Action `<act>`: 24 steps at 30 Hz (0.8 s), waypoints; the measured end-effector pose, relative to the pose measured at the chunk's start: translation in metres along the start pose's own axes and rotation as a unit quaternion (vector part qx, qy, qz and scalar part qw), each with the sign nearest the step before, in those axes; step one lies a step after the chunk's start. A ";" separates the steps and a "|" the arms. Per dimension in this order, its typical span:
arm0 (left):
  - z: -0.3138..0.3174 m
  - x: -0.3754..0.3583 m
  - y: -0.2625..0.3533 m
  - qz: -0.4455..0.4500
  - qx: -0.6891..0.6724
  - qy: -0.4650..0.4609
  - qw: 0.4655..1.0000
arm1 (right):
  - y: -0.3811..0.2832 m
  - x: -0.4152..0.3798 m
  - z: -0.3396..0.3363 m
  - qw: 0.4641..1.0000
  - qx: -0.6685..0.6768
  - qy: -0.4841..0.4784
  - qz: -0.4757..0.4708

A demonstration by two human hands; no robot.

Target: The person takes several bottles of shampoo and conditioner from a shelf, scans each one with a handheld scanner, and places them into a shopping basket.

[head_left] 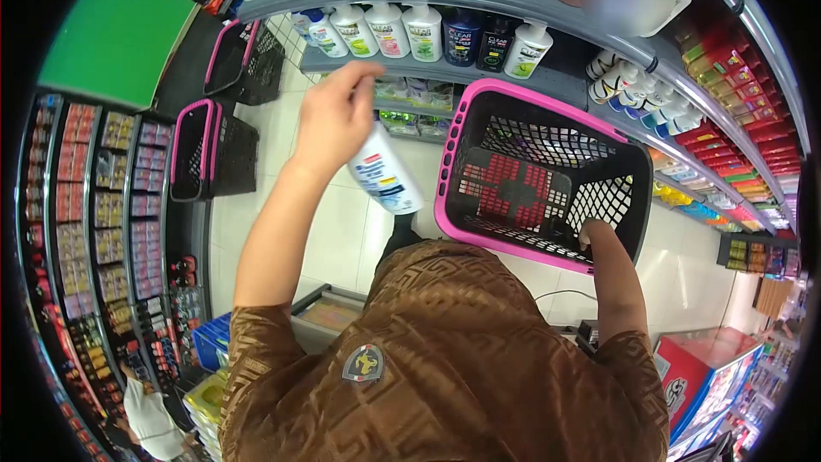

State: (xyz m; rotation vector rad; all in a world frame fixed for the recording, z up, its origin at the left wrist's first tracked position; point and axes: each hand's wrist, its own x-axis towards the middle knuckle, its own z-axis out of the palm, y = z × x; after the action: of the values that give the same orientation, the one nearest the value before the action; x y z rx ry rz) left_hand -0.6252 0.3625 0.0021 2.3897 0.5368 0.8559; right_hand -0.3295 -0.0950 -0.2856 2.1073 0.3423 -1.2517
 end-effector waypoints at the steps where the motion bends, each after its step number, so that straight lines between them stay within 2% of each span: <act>1: 0.009 0.002 0.009 0.008 0.005 -0.005 1.000 | -0.001 -0.006 -0.006 0.998 -0.005 0.041 -0.037; 2: 0.017 0.004 0.019 0.019 0.008 -0.012 1.000 | -0.002 -0.012 -0.011 0.994 -0.008 0.080 -0.073; 4: 0.034 0.011 0.040 0.013 0.001 -0.028 1.000 | -0.023 -0.090 -0.039 0.957 0.110 0.201 -0.177; 5: 0.043 0.013 0.048 0.029 0.012 -0.042 0.999 | -0.031 -0.095 -0.040 0.886 0.258 0.256 -0.288; 6: 0.053 0.016 0.055 0.045 0.023 -0.057 0.997 | -0.051 -0.115 -0.040 0.762 0.433 0.260 -0.406; 8: 0.071 0.023 0.070 0.064 0.014 -0.069 0.995 | -0.079 -0.184 -0.058 0.637 0.572 0.100 -0.507; 12: 0.102 0.034 0.090 0.089 0.015 -0.112 0.990 | -0.136 -0.262 -0.056 0.461 0.615 0.032 -0.639; 13: 0.106 0.037 0.097 0.066 -0.013 -0.131 0.989 | -0.135 -0.273 -0.059 0.533 0.592 0.072 -0.600; 14: 0.106 0.041 0.102 0.042 -0.042 -0.148 0.987 | -0.135 -0.275 -0.058 0.530 0.596 0.076 -0.599; 15: 0.100 0.046 0.108 -0.022 -0.057 -0.218 0.974 | -0.134 -0.276 -0.058 0.509 0.630 0.053 -0.585; 16: 0.102 0.046 0.103 -0.015 -0.060 -0.221 0.973 | -0.132 -0.278 -0.056 0.487 0.662 0.031 -0.568; 18: 0.109 0.041 0.083 -0.053 -0.226 -0.178 0.956 | -0.127 -0.282 -0.047 0.467 0.684 0.036 -0.560; 19: 0.103 0.035 0.079 -0.063 -0.290 -0.193 0.935 | -0.124 -0.284 -0.042 0.425 0.731 -0.020 -0.534; 20: 0.102 0.022 0.071 -0.057 -0.297 -0.200 0.932 | -0.122 -0.286 -0.039 0.378 0.771 -0.074 -0.507; 21: 0.104 0.004 0.060 -0.107 -0.353 -0.245 0.897 | -0.124 -0.291 -0.039 0.342 0.801 -0.102 -0.480; 22: 0.104 -0.012 0.056 -0.157 -0.403 -0.289 0.854 | -0.125 -0.296 -0.040 0.337 0.806 -0.094 -0.478; 24: 0.091 -0.040 0.063 -0.271 -0.476 -0.370 0.750 | -0.131 -0.304 -0.043 0.274 0.838 -0.136 -0.453</act>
State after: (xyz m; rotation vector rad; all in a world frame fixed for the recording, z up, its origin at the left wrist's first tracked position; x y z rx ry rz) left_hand -0.5817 0.2609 -0.0375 1.2938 0.2992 -0.1477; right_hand -0.5233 0.0629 -0.0641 2.9439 -0.3539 -3.9507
